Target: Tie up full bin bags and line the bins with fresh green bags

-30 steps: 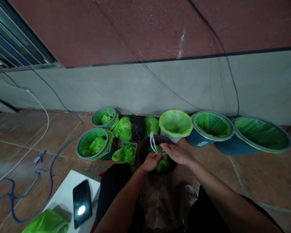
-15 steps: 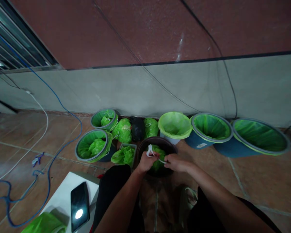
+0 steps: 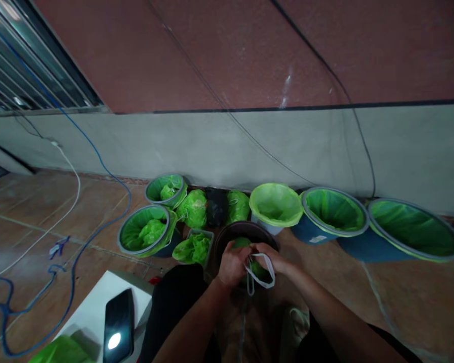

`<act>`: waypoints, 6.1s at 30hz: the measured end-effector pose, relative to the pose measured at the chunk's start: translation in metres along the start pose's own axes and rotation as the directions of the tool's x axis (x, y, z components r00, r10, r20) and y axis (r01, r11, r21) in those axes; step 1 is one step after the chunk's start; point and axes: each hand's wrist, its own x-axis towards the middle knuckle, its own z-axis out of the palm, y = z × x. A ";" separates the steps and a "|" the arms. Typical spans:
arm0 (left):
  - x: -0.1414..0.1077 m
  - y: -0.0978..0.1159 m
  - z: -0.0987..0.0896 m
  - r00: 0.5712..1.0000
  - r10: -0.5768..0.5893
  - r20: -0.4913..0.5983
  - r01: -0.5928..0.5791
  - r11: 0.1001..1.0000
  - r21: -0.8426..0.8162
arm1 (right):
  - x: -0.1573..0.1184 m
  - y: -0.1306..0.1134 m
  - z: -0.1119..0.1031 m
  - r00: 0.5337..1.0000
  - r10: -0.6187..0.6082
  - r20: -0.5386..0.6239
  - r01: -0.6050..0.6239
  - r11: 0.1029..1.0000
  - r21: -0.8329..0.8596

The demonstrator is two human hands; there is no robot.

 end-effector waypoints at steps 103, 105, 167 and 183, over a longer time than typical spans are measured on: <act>0.014 -0.012 0.019 0.903 -0.429 -0.019 0.194 0.446 -0.874 | -0.010 -0.028 -0.015 0.979 0.170 -0.114 -0.198 0.930 -0.311; 0.013 -0.012 0.020 0.913 -0.400 -0.078 0.170 0.546 -0.821 | -0.006 -0.026 -0.010 0.977 0.165 -0.136 -0.200 0.930 -0.308; 0.008 -0.031 0.042 0.872 -0.481 0.085 0.403 0.609 -0.683 | 0.003 0.011 -0.010 0.937 0.267 -0.225 -0.327 0.898 -0.294; 0.012 -0.025 0.041 0.914 -0.381 0.137 0.335 0.520 -0.786 | 0.004 0.004 -0.010 0.945 0.244 -0.219 -0.261 0.964 -0.052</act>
